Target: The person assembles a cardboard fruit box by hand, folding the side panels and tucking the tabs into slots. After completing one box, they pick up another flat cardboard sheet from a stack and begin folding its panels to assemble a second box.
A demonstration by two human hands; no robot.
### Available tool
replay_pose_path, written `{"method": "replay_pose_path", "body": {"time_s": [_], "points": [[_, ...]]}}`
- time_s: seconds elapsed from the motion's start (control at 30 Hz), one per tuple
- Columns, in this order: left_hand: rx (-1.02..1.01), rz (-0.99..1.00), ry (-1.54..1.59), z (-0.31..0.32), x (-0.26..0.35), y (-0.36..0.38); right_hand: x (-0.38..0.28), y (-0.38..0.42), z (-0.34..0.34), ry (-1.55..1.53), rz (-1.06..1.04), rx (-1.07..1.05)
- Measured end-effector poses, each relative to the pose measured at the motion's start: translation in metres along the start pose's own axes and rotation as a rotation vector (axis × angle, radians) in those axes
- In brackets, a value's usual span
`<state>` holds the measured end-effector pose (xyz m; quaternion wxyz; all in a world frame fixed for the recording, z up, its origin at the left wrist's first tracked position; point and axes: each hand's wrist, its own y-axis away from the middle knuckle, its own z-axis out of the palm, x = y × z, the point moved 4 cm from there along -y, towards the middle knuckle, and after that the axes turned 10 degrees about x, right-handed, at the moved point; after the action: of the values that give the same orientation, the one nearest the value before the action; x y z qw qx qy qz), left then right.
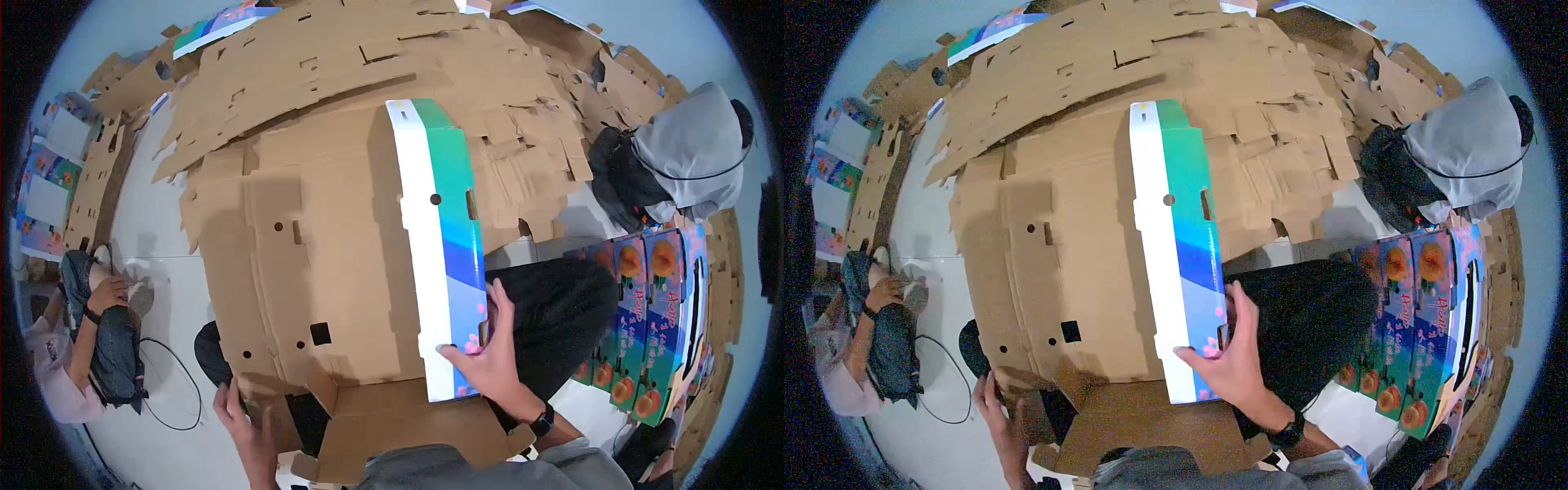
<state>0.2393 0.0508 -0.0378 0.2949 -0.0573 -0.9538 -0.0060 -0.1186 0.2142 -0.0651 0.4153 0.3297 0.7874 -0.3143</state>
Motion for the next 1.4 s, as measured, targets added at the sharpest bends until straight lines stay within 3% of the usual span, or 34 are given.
{"method": "replay_pose_path", "body": {"time_s": [0.03,0.07,0.2,0.23,0.33,0.37,0.47,0.5,0.6,0.73,0.93,1.03,1.27,1.4], "points": [[-0.064,-0.127,0.107,-0.008,-0.004,0.001,0.008,0.005,0.003,-0.116,0.165,-0.017],[-0.126,-0.258,0.21,-0.013,-0.009,0.004,0.009,0.007,0.002,-0.138,0.199,-0.043],[-0.076,-0.295,0.828,-0.022,-0.023,0.004,0.005,0.007,0.008,-0.197,0.276,-0.103],[-0.059,-0.381,1.034,-0.023,-0.018,0.005,0.004,0.009,0.01,-0.22,0.285,-0.095],[-0.134,-0.096,0.731,-0.014,-0.021,-0.005,0.007,0.012,0.011,-0.241,0.278,-0.088],[-0.163,-0.061,0.352,-0.011,-0.02,-0.01,0.007,0.012,0.011,-0.245,0.27,-0.089],[-0.157,-0.162,0.107,0.003,-0.001,-0.022,0.007,0.012,0.012,-0.288,0.384,-0.101],[0.005,0.021,0.188,0.011,0.002,-0.022,0.006,0.01,0.012,-0.24,0.33,-0.135],[-0.147,0.464,0.002,0.002,0.027,-0.005,0.002,0.013,0.002,-0.145,0.265,-0.195],[-0.667,0.603,-0.016,-0.012,0.079,0.02,0.006,0.034,-0.006,-0.201,0.337,-0.208],[-0.643,1.006,-0.061,0.072,0.119,0.03,0.02,0.047,0.018,-0.184,0.178,-0.078],[-0.481,1.258,-0.034,0.089,0.121,0.027,0.021,0.044,0.014,-0.183,0.185,-0.075],[-0.383,1.401,-0.171,0.093,0.114,0.032,-0.005,0.031,0.008,-0.091,0.076,-0.101],[-0.349,1.393,-0.152,0.1,0.107,0.032,0.016,0.036,0.002,-0.247,0.103,-0.156]]}}
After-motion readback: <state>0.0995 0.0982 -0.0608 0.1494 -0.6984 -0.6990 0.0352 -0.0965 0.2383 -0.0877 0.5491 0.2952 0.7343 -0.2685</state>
